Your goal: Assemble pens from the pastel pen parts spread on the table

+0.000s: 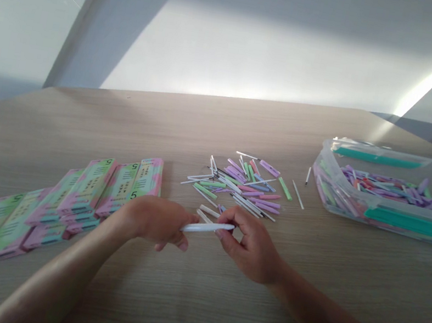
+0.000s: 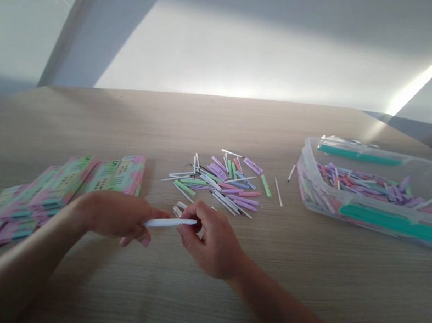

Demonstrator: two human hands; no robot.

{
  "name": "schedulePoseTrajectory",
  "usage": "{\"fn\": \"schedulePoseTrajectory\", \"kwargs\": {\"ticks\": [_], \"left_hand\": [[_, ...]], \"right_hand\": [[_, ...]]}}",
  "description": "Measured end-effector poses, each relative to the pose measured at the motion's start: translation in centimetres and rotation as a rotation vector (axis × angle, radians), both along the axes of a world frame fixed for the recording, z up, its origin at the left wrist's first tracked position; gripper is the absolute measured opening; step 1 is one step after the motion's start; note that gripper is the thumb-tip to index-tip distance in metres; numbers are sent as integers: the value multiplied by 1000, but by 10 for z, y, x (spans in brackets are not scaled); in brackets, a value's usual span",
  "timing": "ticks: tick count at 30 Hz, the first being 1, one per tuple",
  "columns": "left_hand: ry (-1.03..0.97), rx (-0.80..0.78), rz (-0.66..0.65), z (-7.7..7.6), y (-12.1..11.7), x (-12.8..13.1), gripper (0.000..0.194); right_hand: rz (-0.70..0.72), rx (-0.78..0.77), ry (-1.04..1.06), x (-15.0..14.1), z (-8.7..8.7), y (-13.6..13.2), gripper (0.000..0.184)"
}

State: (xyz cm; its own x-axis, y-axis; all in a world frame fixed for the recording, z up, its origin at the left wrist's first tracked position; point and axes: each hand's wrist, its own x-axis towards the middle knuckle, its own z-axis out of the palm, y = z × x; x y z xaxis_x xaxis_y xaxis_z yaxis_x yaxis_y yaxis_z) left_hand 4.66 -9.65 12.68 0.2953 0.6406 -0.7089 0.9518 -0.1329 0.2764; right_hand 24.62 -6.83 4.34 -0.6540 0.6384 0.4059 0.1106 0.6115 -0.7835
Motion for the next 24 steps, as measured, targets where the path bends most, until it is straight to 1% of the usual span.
{"fn": "schedulePoseTrajectory", "kwargs": {"ticks": [1, 3, 5, 6, 8, 9, 10, 13, 15, 17, 21, 24], "left_hand": [[-1, -2, -2, 0, 0, 0, 36], [4, -6, 2, 0, 0, 0, 37], [9, -5, 7, 0, 0, 0, 36], [6, -5, 9, 0, 0, 0, 34], [-3, -8, 14, 0, 0, 0, 32], [-5, -11, 15, 0, 0, 0, 32], [-5, -11, 15, 0, -1, 0, 31], [0, -3, 12, 0, -1, -1, 31], [-16, 5, 14, 0, -1, -2, 31], [-30, 6, 25, 0, -1, -2, 32], [-21, -8, 36, 1, -1, -2, 39], [-34, -6, 30, 0, -1, -2, 43]], "right_hand": [[-12, 3, -18, 0, 0, 0, 6], [-8, -5, -47, -1, -1, 1, 14], [32, -37, -38, 0, -2, 1, 17], [56, -59, -20, 1, -3, 1, 21], [79, -101, 28, 2, -3, 1, 36], [74, -109, 48, 2, -3, 0, 38], [64, -104, 58, 2, -3, 0, 34], [36, -38, 45, 3, -1, 0, 12], [19, -2, 27, 3, 1, 1, 6], [-5, 3, 23, 3, 2, 2, 9], [-39, -6, -6, 5, 2, 5, 21], [-53, -13, -15, 6, 1, 6, 23]]}}
